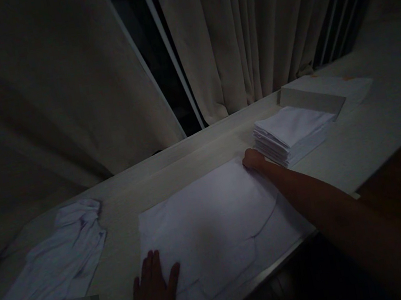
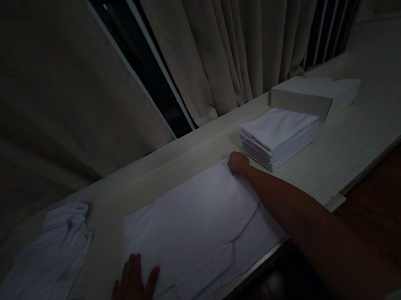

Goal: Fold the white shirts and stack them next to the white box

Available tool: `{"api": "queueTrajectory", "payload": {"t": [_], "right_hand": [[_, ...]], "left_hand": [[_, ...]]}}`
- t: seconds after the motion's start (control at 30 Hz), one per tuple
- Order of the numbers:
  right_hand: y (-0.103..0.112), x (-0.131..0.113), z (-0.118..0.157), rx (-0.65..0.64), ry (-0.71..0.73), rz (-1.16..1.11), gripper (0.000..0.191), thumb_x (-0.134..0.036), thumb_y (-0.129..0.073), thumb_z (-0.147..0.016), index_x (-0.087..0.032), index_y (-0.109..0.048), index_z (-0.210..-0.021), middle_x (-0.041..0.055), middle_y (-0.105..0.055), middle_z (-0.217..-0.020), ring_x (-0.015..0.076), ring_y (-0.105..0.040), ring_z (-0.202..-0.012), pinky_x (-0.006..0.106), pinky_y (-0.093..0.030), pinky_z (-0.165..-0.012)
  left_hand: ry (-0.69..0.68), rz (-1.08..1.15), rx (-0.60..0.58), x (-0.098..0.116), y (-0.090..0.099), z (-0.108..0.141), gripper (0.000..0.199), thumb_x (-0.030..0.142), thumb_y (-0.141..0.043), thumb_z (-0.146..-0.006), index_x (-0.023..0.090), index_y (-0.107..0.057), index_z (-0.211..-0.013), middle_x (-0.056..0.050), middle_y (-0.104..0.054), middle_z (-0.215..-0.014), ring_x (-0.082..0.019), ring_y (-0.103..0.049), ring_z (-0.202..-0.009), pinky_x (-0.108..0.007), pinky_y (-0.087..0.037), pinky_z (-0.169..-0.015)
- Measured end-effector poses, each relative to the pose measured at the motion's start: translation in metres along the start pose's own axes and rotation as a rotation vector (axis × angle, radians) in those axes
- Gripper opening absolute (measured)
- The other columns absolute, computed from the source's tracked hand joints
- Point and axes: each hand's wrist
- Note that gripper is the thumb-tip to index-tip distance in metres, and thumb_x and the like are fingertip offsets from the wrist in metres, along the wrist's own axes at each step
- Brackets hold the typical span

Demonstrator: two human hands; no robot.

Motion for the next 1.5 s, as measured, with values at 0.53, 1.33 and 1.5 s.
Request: {"api": "queueTrajectory", "payload": {"t": [0.53, 1.33, 1.5], "right_hand": [[-0.058, 0.034, 0.063, 0.035, 0.476, 0.203, 0.080, -0.064, -0.016, -0.095, -0.007, -0.020, -0.150, 0.0170, -0.015, -0.156, 0.0276, -0.007, -0.145, 0.046, -0.006, -0.115], [0.031, 0.180, 0.240, -0.359, 1.040, 0.188, 0.090, -0.032, -0.064, -0.079, -0.023, -0.013, -0.152, 0.0101, -0.023, -0.155, 0.0252, -0.017, -0.144, 0.048, -0.008, -0.118], [-0.003, 0.192, 0.232, -0.161, 0.932, 0.152, 0.081, -0.004, -0.044, -0.074, -0.026, -0.026, -0.150, 0.0078, -0.039, -0.149, 0.0210, -0.033, -0.138, 0.048, -0.021, -0.116]], "left_hand": [[-0.026, 0.008, 0.012, 0.001, -0.003, 0.002, 0.067, 0.049, -0.027, -0.089, 0.011, -0.035, -0.143, -0.017, -0.028, -0.154, -0.033, -0.019, -0.144, -0.055, -0.023, -0.110], [-0.484, 0.025, -0.040, -0.076, 0.026, 0.122, 0.091, 0.047, -0.059, -0.076, 0.031, -0.008, -0.150, -0.002, -0.026, -0.154, -0.025, -0.033, -0.139, -0.040, -0.029, -0.115], [-0.438, 0.078, -0.046, -0.084, 0.021, 0.126, 0.088, 0.042, -0.058, -0.078, 0.034, -0.007, -0.150, -0.002, -0.029, -0.153, -0.026, -0.038, -0.136, -0.042, -0.037, -0.111]]}}
Point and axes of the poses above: each hand's wrist, its own z-axis away from the middle knuckle, its own y-axis out of the back of the hand, x = y × z
